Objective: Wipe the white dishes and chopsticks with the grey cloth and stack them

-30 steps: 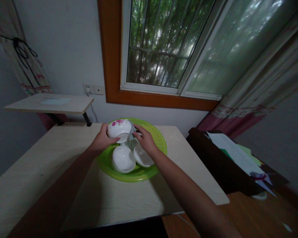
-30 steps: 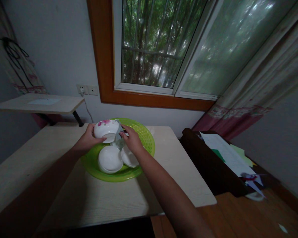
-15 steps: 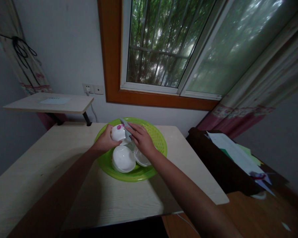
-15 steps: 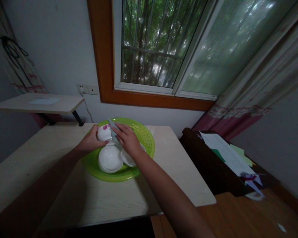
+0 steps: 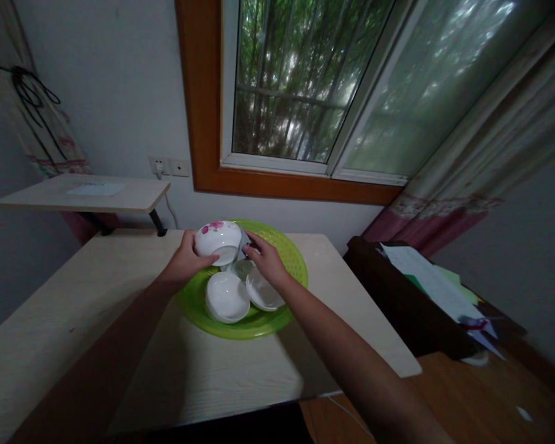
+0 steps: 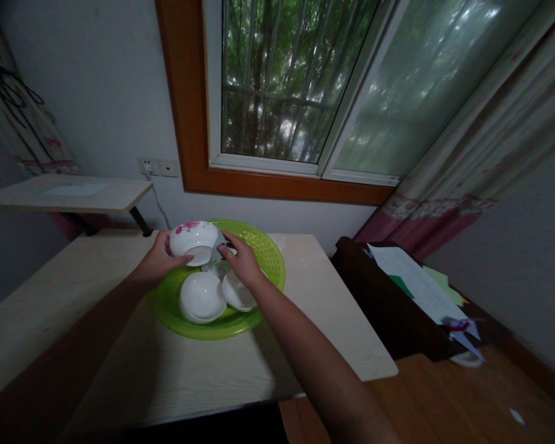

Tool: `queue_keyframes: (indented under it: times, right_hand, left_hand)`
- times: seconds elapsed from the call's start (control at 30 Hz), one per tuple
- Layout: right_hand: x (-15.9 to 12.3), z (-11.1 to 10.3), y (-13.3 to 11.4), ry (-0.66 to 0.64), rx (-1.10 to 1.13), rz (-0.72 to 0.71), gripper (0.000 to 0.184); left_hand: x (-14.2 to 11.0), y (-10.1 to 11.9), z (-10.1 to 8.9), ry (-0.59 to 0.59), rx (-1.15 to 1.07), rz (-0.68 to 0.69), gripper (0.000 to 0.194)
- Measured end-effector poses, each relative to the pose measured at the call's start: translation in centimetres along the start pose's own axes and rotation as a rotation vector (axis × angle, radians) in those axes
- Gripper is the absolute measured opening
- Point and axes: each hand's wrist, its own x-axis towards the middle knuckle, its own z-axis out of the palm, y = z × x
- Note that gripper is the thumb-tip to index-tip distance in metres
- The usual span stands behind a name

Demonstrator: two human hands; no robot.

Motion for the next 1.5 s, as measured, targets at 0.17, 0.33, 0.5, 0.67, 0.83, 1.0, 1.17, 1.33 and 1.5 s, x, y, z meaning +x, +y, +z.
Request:
queue_keyframes:
  times: [0.17, 0.33, 0.5, 0.67, 0.83, 1.0, 1.17, 1.33, 1.5]
  right_hand:
    - [-0.3, 0.5, 0.2, -0.093, 0.23, 0.092, 0.053]
    - [-0.5, 0.7, 0.0, -0.117, 0.322, 0.092, 0.055]
    - [-0.8, 0.3, -0.7, -0.073, 0.118, 0.013, 0.049]
    - [-1.0, 0.1, -1.3, -0.053, 0.042, -0.01, 0.047]
    - [-0.8, 0.1, -1.2, -0.034, -0.011, -0.067, 0.046]
    - [-0.7, -0.1, -1.2, -0.011, -0.018, -0.093, 0.045]
    - [-0.7, -0.2, -1.1, -0.009, -0.009, -0.096, 0.044]
    - [-0.6, -0.1, -0.9, 0.002, 0.001, -0.082, 0.045]
    - [-0.6, -0.1, -1.1, 0.003, -0.014, -0.082, 0.045]
  left_hand:
    - [0.0, 0.0, 0.0, -0.032, -0.083, -0.021, 0.066]
    - [0.0, 0.2, -0.1, -0.091, -0.116, -0.016, 0.066]
    - [-0.1, 0.5, 0.2, -0.11, 0.003, 0.02, 0.081]
    - [-0.3, 1.2, 0.6, -0.102, 0.145, 0.073, 0.091]
    - [-0.3, 1.2, 0.7, -0.114, 0.188, 0.038, 0.093]
    - [-0.2, 0.8, 0.5, -0.119, 0.203, 0.045, 0.08]
    - [-0.1, 0.4, 0.4, -0.134, 0.21, 0.067, 0.074]
    - [0.0, 0.3, 0.8, -0.11, 0.21, 0.044, 0.083]
    - [0.0, 0.1, 0.8, -0.108, 0.175, 0.041, 0.087]
